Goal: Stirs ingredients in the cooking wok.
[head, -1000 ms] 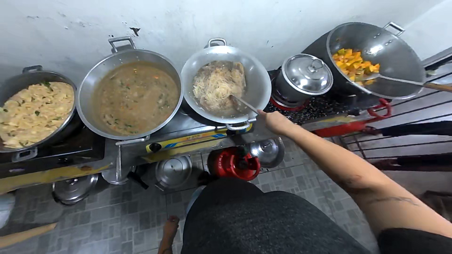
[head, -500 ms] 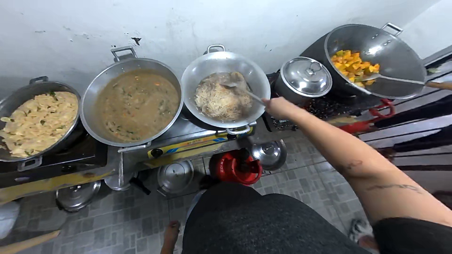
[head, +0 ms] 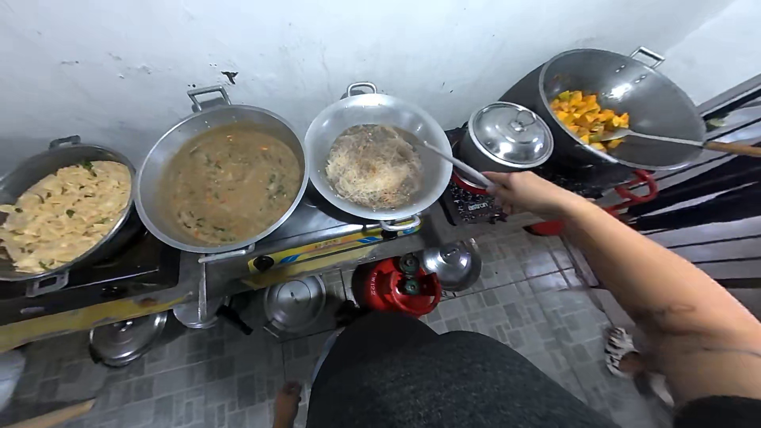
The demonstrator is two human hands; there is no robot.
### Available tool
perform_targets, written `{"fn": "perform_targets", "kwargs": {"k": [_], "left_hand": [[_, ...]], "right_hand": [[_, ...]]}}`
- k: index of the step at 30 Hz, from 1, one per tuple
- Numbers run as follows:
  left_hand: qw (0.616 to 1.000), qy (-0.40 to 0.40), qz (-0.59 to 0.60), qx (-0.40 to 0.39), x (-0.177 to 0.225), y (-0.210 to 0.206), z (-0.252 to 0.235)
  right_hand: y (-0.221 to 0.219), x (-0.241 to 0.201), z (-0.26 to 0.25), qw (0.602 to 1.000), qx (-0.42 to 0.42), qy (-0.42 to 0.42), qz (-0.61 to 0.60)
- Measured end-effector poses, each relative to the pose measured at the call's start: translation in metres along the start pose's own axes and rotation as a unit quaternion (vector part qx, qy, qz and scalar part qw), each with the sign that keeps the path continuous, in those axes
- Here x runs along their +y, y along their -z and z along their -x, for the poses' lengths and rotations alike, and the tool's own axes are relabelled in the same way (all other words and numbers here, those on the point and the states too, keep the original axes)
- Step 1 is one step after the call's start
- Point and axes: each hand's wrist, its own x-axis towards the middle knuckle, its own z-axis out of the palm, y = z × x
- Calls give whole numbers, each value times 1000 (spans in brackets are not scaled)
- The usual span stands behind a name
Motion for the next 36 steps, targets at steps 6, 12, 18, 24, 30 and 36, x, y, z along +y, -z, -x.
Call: {"fn": "perform_targets", "kwargs": {"k": [6, 12, 18, 24, 30, 36], "left_hand": [[1000, 9, -6, 14, -15, 10, 9], [999, 29, 23, 32, -29, 16, 17], [999, 36, 18, 17, -25, 8, 30], [1000, 8, -14, -14, -15, 4, 3], [999, -33, -33, -1, 15, 18, -28], [999, -33, 11, 4, 64, 31, 19]], "right_hand": [[3, 15, -78, 997, -28, -58, -52], [-24, 3, -136, 999, -4, 52, 13], [-15, -26, -61, 966, 16, 98, 239], [-27, -45, 21, 931, -11, 78, 357], [-30, -57, 72, 908, -37, 95, 406], [-46, -61, 37, 928, -42, 60, 365]]}}
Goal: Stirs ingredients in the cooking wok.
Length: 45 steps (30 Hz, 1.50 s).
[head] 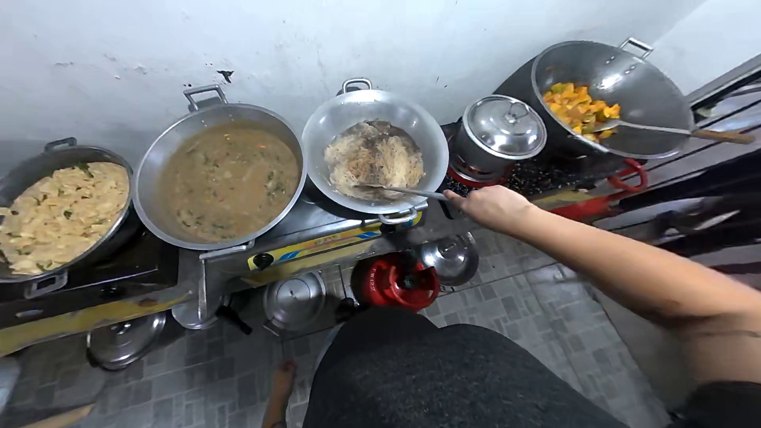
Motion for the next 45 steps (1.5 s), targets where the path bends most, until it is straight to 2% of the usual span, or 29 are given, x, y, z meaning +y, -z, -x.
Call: {"fn": "perform_targets", "kwargs": {"k": [2, 5, 9, 12, 16, 19, 22, 27, 31, 36, 38, 40, 43, 45], "left_hand": [[1000, 7, 8, 3, -19, -7, -8], [1000, 7, 9, -4, -70, -22, -27], [997, 66, -9, -32, -85, -22, -4], [997, 72, -11, -22, -86, -21, 4], [998, 62, -4, -9, -89, -19, -6], [999, 42, 13, 8, -81, -15, -12], [998, 56, -4, -22, -54, -7, -7], [1000, 12, -19, -15, -67, -18, -39], [999, 13, -17, -26, -58, -18, -40], [999, 10, -17, -27, -63, -19, -53], [1000, 6, -15, -18, -66, -21, -57], [1000, 3, -15, -24, -67, -21, -59], [999, 6, -20, -38, -65, -24, -60], [999, 2, -21, -29, -59, -19, -58]], "right_hand": [[-3, 15, -6, 997, 35, -37, -66], [-8, 56, -10, 981, 83, -75, -159], [-19, 93, -40, 969, 87, -109, -205], [-31, 88, -80, 956, 71, -92, -269], [-43, 45, -121, 938, 66, -57, -334], [-29, 20, -109, 958, 59, -23, -279], [-21, 1, -84, 972, 65, -26, -223], [12, -43, -17, 995, 25, -48, -81], [18, -58, 17, 998, 15, -41, -39], [23, -62, 46, 999, -31, -24, -18], [16, -62, 33, 998, -42, -31, -29], [7, -56, 7, 998, -15, -38, -39], [16, -24, -11, 996, 14, -67, -65], [28, 0, 3, 994, 16, -80, -75]]}}
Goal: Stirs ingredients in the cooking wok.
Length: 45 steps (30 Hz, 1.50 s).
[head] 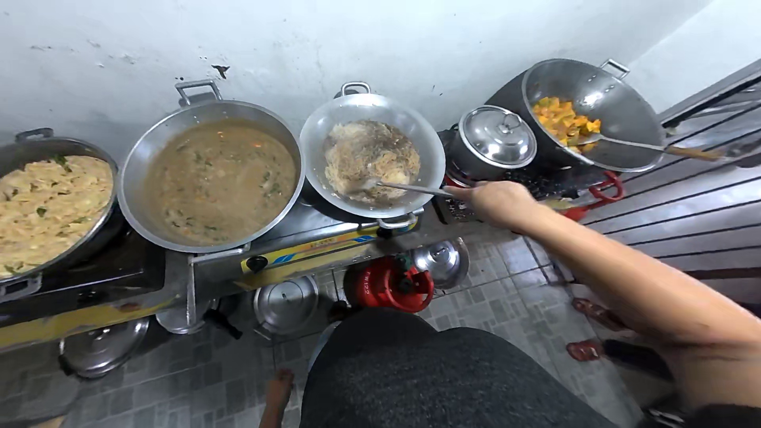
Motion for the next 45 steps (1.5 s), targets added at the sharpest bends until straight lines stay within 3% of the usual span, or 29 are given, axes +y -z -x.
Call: {"fn": "perform_targets", "kwargs": {"k": [5, 13, 15, 20, 25, 28, 31, 34, 36, 39, 42, 45], "left_hand": [[1000, 4, 23, 19, -5, 4, 2], [1000, 20, -6, -10, 9, 9, 17], [999, 15, -26, -13, 24, 17, 28], [1000, 9, -19, 11, 62, 33, 52], [1000, 9, -17, 8, 57, 28, 54], [999, 4, -32, -2, 15, 11, 24], [1000, 19, -16, 0, -13, 5, 2], [998, 53, -14, -11, 23, 19, 39], [998, 60, -16, -5, 46, 26, 58], [999, 33, -26, -10, 53, 31, 56], [1000, 10, -13, 3, 60, 36, 54], [1000, -2, -7, 9, 67, 43, 57]], "right_hand": [[1, 5, 39, 998, -29, -43, 36], [-40, -44, -66, 992, -8, -68, -107], [-32, -39, -68, 992, -4, -65, -105], [17, 1, -16, 995, 43, -58, -66], [4, -20, -40, 994, 20, -69, -86], [-10, -29, -55, 996, -2, -60, -68], [24, 2, -22, 998, 34, -46, -18], [61, 27, 6, 996, 62, -56, -18], [69, 30, -12, 995, 67, -62, -50], [57, 21, -81, 992, 72, -47, -92], [54, -11, -131, 988, 54, -37, -142], [54, -61, -134, 990, 44, -17, -130]]}}
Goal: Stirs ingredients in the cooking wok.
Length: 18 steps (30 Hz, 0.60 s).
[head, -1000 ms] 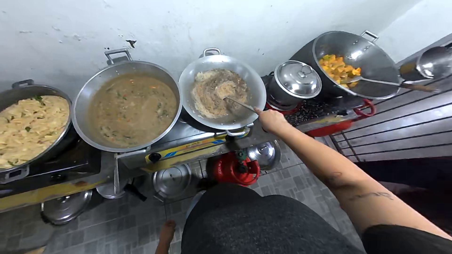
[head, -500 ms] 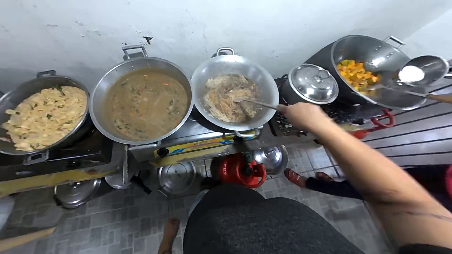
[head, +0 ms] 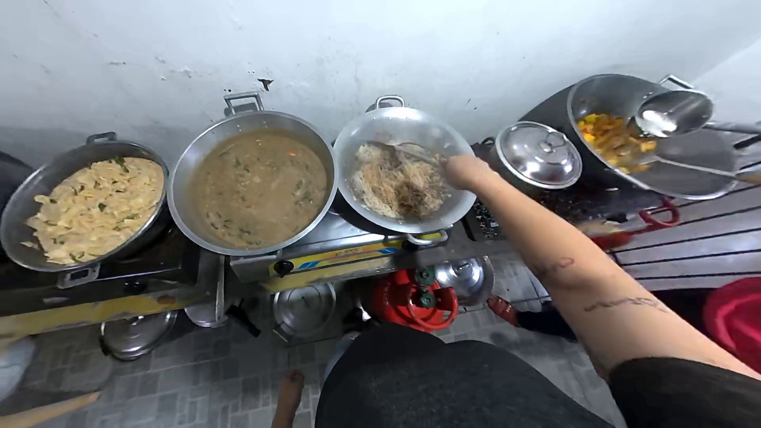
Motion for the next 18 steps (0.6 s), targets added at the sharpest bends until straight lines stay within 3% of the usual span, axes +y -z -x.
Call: {"fn": "perform_targets", "kwargs": {"k": [3, 8, 11, 14, 18], "left_hand": [[1000, 9, 14, 4, -22, -3, -15], [999, 42, -12, -20, -64, -11, -44], [997, 44, -51, -42, -77, -7, -57], [997, 34, -60, -42, -57, 2, -64], [998, 0, -52, -39, -15, 17, -64]], "right_hand": [[-15, -30, 34, 998, -6, 15, 56], [-2, -11, 96, 988, 23, 25, 149], [-11, -11, 112, 988, -22, 22, 150], [-31, 3, 89, 991, -65, -1, 116], [1, 42, 80, 999, -18, -21, 43]]}}
